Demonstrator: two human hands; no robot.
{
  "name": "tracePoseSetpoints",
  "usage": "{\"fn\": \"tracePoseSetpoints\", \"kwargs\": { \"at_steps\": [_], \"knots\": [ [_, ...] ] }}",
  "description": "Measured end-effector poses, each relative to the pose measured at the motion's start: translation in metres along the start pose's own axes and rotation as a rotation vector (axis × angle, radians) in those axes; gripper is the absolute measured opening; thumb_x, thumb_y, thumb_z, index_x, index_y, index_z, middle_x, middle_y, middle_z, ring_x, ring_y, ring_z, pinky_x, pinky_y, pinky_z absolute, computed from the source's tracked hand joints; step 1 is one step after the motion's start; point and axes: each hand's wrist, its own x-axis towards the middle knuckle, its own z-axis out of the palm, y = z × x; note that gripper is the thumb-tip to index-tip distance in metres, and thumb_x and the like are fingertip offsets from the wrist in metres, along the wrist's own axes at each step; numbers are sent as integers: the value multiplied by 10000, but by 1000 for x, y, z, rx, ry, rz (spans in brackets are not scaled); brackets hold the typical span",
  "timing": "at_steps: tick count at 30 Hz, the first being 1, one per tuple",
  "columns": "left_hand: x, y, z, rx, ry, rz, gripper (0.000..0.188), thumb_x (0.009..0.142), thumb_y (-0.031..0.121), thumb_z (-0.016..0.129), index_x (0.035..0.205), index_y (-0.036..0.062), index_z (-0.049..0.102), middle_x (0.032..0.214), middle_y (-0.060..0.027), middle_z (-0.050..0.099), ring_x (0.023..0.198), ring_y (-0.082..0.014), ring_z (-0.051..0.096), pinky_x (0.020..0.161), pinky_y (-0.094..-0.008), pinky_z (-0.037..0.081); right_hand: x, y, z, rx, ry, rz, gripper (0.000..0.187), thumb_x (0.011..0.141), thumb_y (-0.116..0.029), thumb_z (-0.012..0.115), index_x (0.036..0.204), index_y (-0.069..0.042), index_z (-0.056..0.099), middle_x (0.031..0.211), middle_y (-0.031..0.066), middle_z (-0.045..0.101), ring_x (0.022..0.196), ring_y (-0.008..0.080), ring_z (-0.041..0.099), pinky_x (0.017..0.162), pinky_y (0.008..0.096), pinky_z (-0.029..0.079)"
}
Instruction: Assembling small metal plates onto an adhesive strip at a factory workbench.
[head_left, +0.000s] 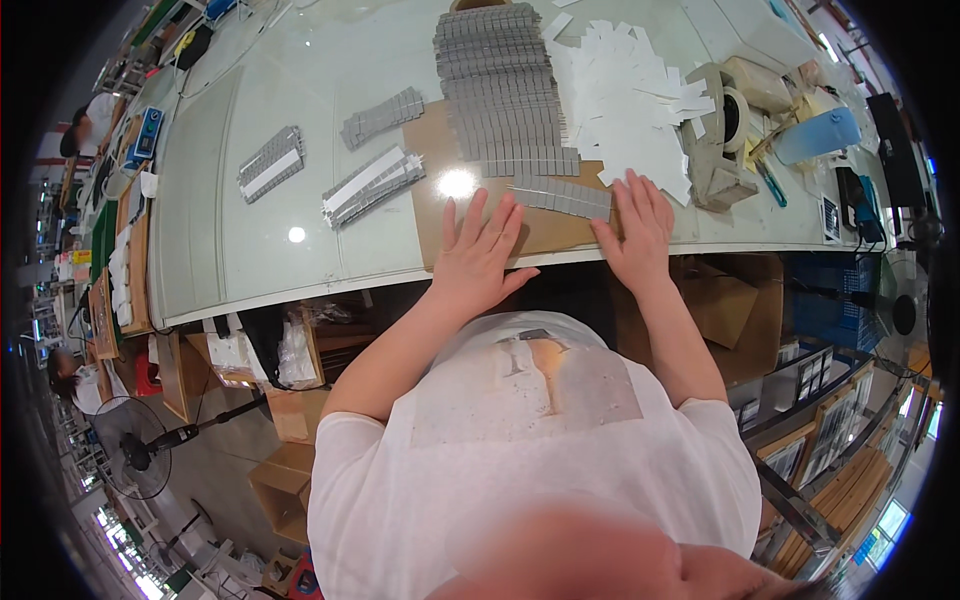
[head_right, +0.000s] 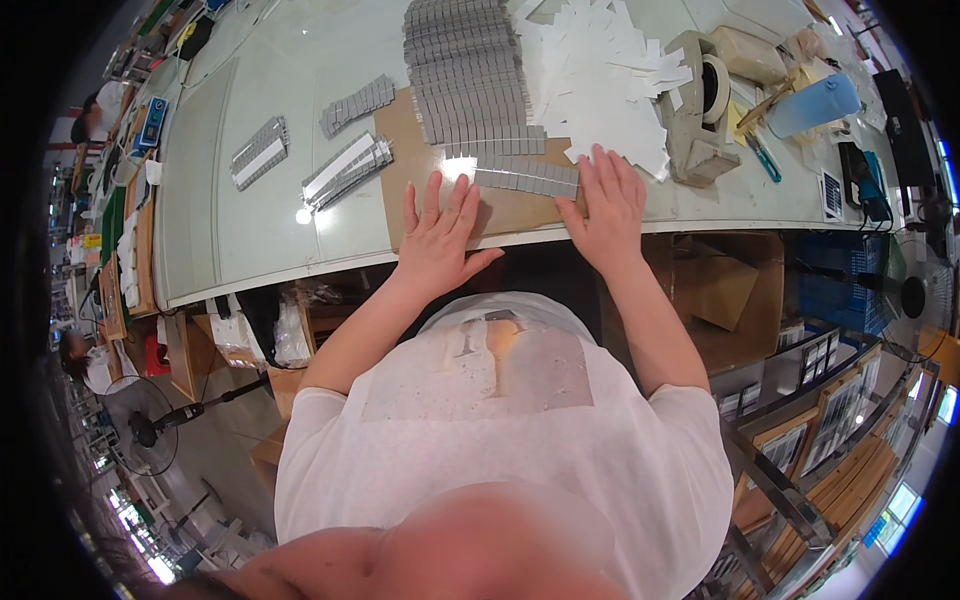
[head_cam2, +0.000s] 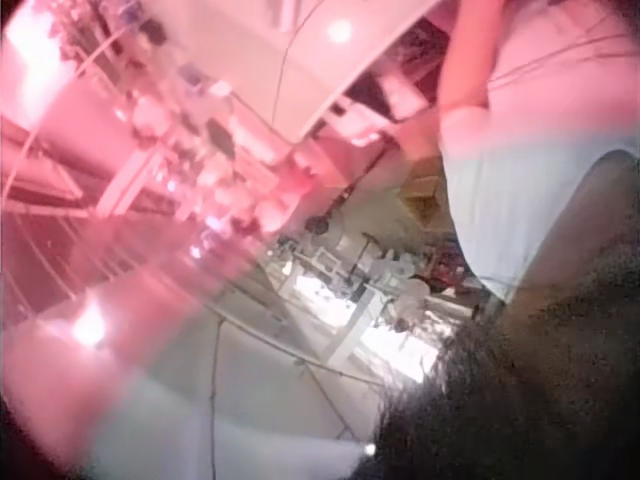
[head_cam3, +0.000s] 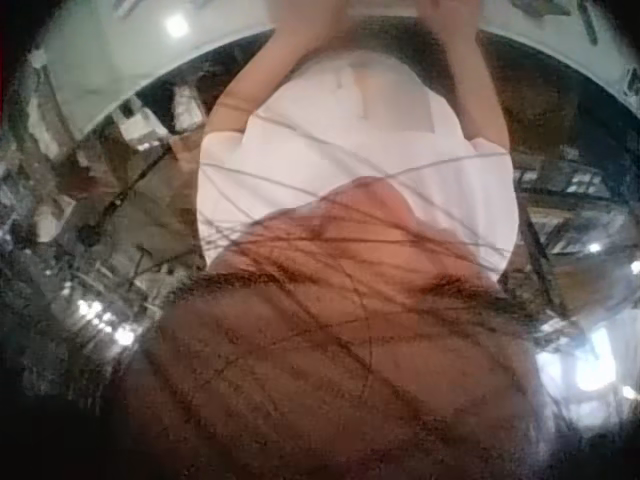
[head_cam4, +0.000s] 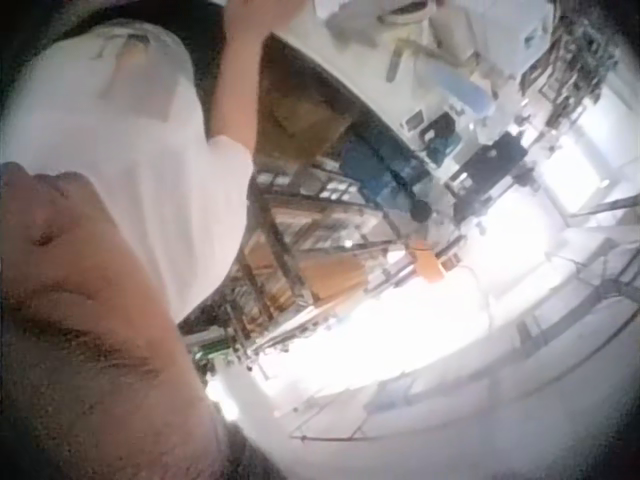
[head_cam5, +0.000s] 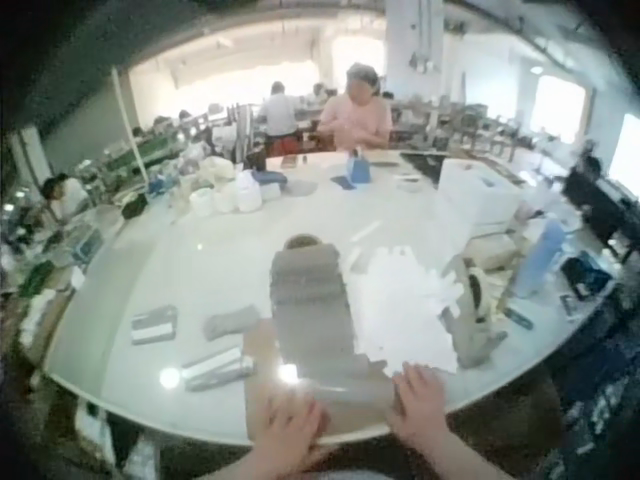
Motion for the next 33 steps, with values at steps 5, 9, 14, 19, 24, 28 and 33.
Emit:
{"fn": "tracePoseSetpoints", "kwargs": {
  "at_steps": [5, 9, 14, 19, 24, 28, 33],
  "knots": [
    [-3, -8, 17, -49, 269, 67, 1180, 783, 540, 820, 1610, -33, 203, 1708, -218, 130, 1563, -489, 106, 1217, -673, 143, 11, -23, 7, 33, -73, -83, 517, 903, -334, 720, 1324, -45, 644, 1443, 129, 572, 1366, 357, 471, 1147, 535, 319],
    [-5, -9, 19, -76, 316, 59, 1220, 803, 518, 811, 1635, -18, 97, 1723, -213, 47, 1570, -489, 74, 1226, -655, 141, 3, -29, 10, 24, -120, -91, 453, 932, -298, 694, 1312, -53, 661, 1454, 122, 584, 1386, 353, 471, 1171, 524, 303],
    [-10, -9, 23, -117, 406, 75, 1167, 809, 465, 815, 1625, -2, 124, 1726, -185, 26, 1534, -523, 132, 1181, -705, 222, -9, -32, 2, 72, -115, -109, 395, 931, -285, 703, 1261, -67, 691, 1416, 119, 609, 1365, 346, 489, 1159, 517, 319],
    [-14, -12, 28, -109, 436, 103, 1153, 805, 447, 820, 1620, 0, 138, 1727, -178, 20, 1538, -521, 112, 1167, -720, 234, -14, -28, -5, 130, -82, -157, 365, 855, -268, 787, 1165, -87, 725, 1319, 88, 656, 1221, 297, 579, 1115, 508, 359],
    [-15, -16, 27, -95, 417, 162, 1129, 806, 436, 820, 1614, 2, 162, 1728, -172, 24, 1545, -518, 73, 1160, -740, 222, -9, -23, -7, 181, -57, -198, 330, 804, -228, 818, 1086, -89, 716, 1187, 53, 675, 1113, 259, 602, 1083, 504, 379],
    [-14, -13, 24, -53, 365, 172, 1121, 811, 424, 817, 1618, 5, 159, 1726, -181, 18, 1547, -524, 51, 1163, -747, 203, -3, -21, -12, 237, -117, -177, 369, 783, -242, 833, 1095, -88, 708, 1150, 41, 672, 1091, 250, 605, 1087, 508, 375],
    [-12, -13, 24, -77, 442, 137, 1186, 819, 409, 814, 1636, -20, 69, 1731, -187, -13, 1555, -538, 29, 1217, -676, 170, -3, -20, -10, 237, -68, -157, 407, 779, -285, 845, 1113, -88, 723, 1174, 38, 689, 1119, 249, 614, 1108, 514, 364]
  ]
}}
